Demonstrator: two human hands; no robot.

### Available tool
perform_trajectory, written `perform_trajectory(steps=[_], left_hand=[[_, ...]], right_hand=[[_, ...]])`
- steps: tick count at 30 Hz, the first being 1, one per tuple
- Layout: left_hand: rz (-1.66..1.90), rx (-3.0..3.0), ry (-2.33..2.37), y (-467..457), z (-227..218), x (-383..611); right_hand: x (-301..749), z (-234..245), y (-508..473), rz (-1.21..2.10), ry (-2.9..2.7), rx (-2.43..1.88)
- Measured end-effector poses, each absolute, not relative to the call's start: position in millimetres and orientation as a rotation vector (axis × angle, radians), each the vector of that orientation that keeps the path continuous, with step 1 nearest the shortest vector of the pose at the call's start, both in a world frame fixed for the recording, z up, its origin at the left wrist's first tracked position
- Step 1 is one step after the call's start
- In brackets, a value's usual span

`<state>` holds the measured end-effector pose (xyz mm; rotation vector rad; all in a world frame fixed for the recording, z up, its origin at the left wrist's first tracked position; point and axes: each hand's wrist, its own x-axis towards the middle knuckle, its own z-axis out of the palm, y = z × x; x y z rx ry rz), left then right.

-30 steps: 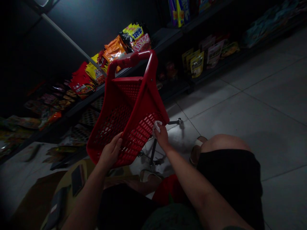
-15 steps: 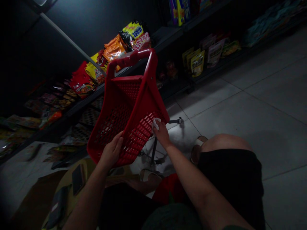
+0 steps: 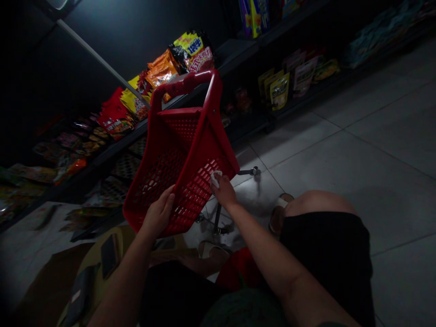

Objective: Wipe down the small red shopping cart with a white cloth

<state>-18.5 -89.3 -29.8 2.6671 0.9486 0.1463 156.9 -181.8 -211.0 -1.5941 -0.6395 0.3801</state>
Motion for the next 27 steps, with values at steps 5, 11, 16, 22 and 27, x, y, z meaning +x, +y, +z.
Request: perform_trajectory(steps=[5, 11, 16, 22, 27], left_hand=[[0.134, 2.662, 0.974, -90, -29, -19], [0.170, 2.662, 0.956, -89, -30, -20], [0.151, 2.646, 0.976, -90, -29, -17], [0.171, 2.613, 0.963, -90, -30, -14], [0.190, 2.587, 0.949, -89, -32, -14]], right_hand=[[171, -206, -181, 0.360, -0.468, -1.546], [179, -205, -176, 0.362, -0.501, -1.554], [164, -199, -175, 0.321, -0.515, -1.514], [128, -191, -174, 0.310, -0.597, -1.526], [127, -188, -175, 0.389, -0.617, -1.446]])
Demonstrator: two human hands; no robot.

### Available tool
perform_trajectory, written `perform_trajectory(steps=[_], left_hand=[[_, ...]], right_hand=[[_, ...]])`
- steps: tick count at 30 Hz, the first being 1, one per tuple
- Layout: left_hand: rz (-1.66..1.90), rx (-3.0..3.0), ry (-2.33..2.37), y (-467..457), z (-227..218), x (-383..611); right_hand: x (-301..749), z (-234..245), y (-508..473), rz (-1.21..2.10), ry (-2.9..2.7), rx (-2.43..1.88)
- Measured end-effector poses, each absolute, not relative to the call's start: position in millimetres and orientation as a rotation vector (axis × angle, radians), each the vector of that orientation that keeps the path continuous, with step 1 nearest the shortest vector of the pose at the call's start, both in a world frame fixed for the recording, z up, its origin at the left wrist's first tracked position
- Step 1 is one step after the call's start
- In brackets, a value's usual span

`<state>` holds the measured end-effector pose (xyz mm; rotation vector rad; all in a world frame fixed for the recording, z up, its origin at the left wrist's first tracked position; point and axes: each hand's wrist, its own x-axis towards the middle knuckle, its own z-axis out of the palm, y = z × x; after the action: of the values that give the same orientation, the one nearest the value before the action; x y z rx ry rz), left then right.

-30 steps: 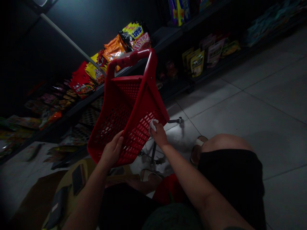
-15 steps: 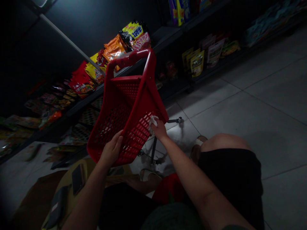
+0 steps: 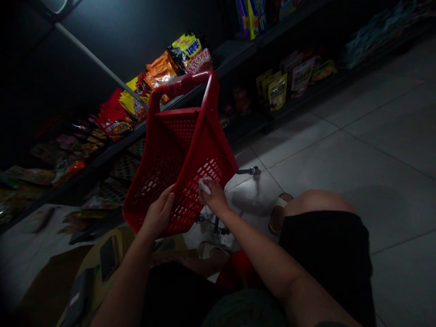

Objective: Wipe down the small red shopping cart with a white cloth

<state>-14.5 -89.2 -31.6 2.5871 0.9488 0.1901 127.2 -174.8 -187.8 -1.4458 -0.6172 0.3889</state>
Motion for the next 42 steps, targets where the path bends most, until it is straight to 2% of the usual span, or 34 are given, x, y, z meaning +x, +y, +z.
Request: perform_trajectory(steps=[5, 15, 26, 34, 42], left_hand=[[0.196, 2.584, 0.938, -93, -31, -12], [0.179, 2.558, 0.943, -98, -29, -5], [0.230, 2.494, 0.909, -96, -33, -5], [0.262, 2.483, 0.889, -99, -33, 0], [0.330, 2.343, 0.799, -98, -34, -1]], right_hand=[[161, -178, -174, 0.336, -0.430, -1.494], [127, -178, -184, 0.200, -0.685, -1.536], [144, -151, -198, 0.317, -0.958, -1.773], [140, -151, -185, 0.340, -0.661, -1.497], [100, -151, -200, 0.367, -0.959, -1.471]])
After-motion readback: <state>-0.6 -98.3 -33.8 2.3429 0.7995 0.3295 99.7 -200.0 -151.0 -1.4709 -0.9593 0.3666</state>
